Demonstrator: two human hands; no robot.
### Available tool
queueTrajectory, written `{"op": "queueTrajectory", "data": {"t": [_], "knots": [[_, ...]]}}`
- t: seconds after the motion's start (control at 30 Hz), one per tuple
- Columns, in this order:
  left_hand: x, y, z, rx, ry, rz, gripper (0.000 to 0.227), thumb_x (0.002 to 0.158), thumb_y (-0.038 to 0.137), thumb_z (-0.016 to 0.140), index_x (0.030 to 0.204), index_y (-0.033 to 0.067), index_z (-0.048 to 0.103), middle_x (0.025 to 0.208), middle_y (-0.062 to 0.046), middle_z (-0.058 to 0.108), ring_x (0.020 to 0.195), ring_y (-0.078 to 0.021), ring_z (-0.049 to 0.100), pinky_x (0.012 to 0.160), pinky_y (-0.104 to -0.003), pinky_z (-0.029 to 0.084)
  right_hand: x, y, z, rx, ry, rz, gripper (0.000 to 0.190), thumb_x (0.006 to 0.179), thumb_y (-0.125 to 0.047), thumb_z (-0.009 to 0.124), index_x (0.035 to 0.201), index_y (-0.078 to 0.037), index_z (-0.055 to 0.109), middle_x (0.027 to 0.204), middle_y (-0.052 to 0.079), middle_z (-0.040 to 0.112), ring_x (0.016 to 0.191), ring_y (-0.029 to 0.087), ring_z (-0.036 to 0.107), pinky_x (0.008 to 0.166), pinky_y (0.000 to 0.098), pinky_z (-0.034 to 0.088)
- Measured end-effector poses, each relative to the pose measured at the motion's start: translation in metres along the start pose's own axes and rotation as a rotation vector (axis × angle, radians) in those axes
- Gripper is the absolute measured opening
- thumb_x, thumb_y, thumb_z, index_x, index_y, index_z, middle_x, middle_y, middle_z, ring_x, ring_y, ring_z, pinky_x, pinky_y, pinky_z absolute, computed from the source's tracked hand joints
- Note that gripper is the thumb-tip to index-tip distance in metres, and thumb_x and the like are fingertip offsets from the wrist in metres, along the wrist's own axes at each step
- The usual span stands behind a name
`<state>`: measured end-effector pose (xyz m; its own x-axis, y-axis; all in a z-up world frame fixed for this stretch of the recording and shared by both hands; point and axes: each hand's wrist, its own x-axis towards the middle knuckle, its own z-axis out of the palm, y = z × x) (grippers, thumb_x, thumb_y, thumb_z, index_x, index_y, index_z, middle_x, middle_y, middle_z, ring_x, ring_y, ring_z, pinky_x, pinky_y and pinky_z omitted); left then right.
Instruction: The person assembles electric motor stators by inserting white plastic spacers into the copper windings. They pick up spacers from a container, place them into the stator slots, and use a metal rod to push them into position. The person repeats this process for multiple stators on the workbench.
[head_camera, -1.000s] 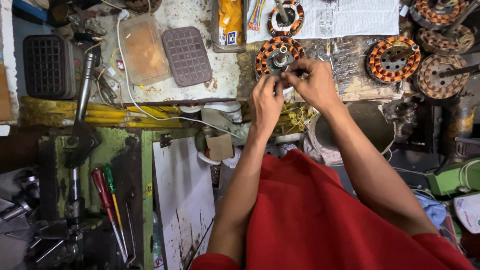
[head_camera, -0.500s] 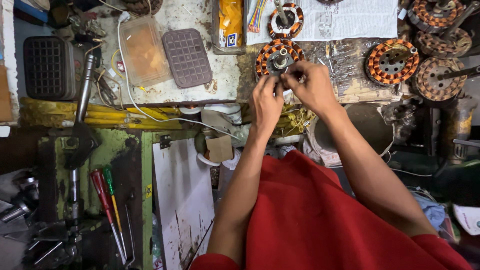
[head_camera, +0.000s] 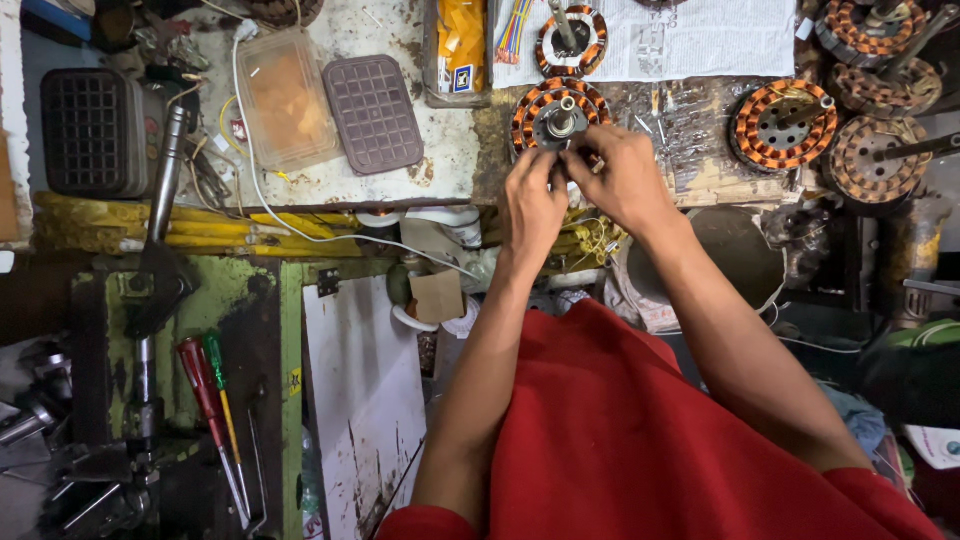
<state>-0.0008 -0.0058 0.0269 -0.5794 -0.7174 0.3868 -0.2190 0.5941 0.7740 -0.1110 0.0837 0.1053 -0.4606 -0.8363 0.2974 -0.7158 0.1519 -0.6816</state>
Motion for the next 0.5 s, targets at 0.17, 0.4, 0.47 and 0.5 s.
{"op": "queueTrajectory", "data": {"t": [0.17, 0.4, 0.47, 0.5], "knots": [[0.0, -0.006, 0.006, 0.012, -0.038, -0.007, 0.023, 0.087, -0.002, 0.068, 0.109, -0.0039, 0.072, 0.111, -0.02, 0.073, 0.087, -0.0329, 0.076, 0.073, -0.038, 0.062, -0.001, 0.001, 0.001, -0.048, -0.003, -0.029, 0.013, 0.09, -0.004, 0.076, 0.098, 0.005, 0.072, 0.091, 0.021, 0.071, 0.078, 0.034, 0.07, 0.067, 0.041, 0.056], [0.002, -0.003, 0.003, 0.009, 0.02, 0.041, 0.021, 0.084, -0.001, 0.07, 0.105, -0.0038, 0.072, 0.107, -0.02, 0.073, 0.087, -0.0358, 0.076, 0.075, -0.042, 0.062, 0.0, 0.005, 0.004, -0.003, 0.025, 0.019, 0.014, 0.09, -0.006, 0.075, 0.101, 0.004, 0.075, 0.094, 0.02, 0.075, 0.081, 0.03, 0.075, 0.069, 0.0374, 0.059], [0.004, -0.001, 0.002, -0.009, -0.013, 0.0, 0.018, 0.087, 0.0, 0.07, 0.104, -0.0039, 0.072, 0.107, -0.02, 0.073, 0.085, -0.0349, 0.076, 0.073, -0.041, 0.061, 0.001, 0.009, 0.005, -0.003, 0.031, 0.07, 0.014, 0.09, -0.007, 0.076, 0.1, 0.003, 0.076, 0.092, 0.019, 0.076, 0.078, 0.026, 0.075, 0.069, 0.0362, 0.059], [0.004, 0.0, 0.001, -0.03, -0.009, -0.002, 0.017, 0.087, 0.0, 0.07, 0.103, -0.0037, 0.071, 0.106, -0.02, 0.073, 0.085, -0.0349, 0.075, 0.073, -0.041, 0.061, 0.002, 0.011, 0.006, -0.003, 0.032, 0.095, 0.014, 0.09, -0.007, 0.076, 0.099, 0.003, 0.077, 0.09, 0.018, 0.076, 0.077, 0.025, 0.076, 0.069, 0.0357, 0.059]]}}
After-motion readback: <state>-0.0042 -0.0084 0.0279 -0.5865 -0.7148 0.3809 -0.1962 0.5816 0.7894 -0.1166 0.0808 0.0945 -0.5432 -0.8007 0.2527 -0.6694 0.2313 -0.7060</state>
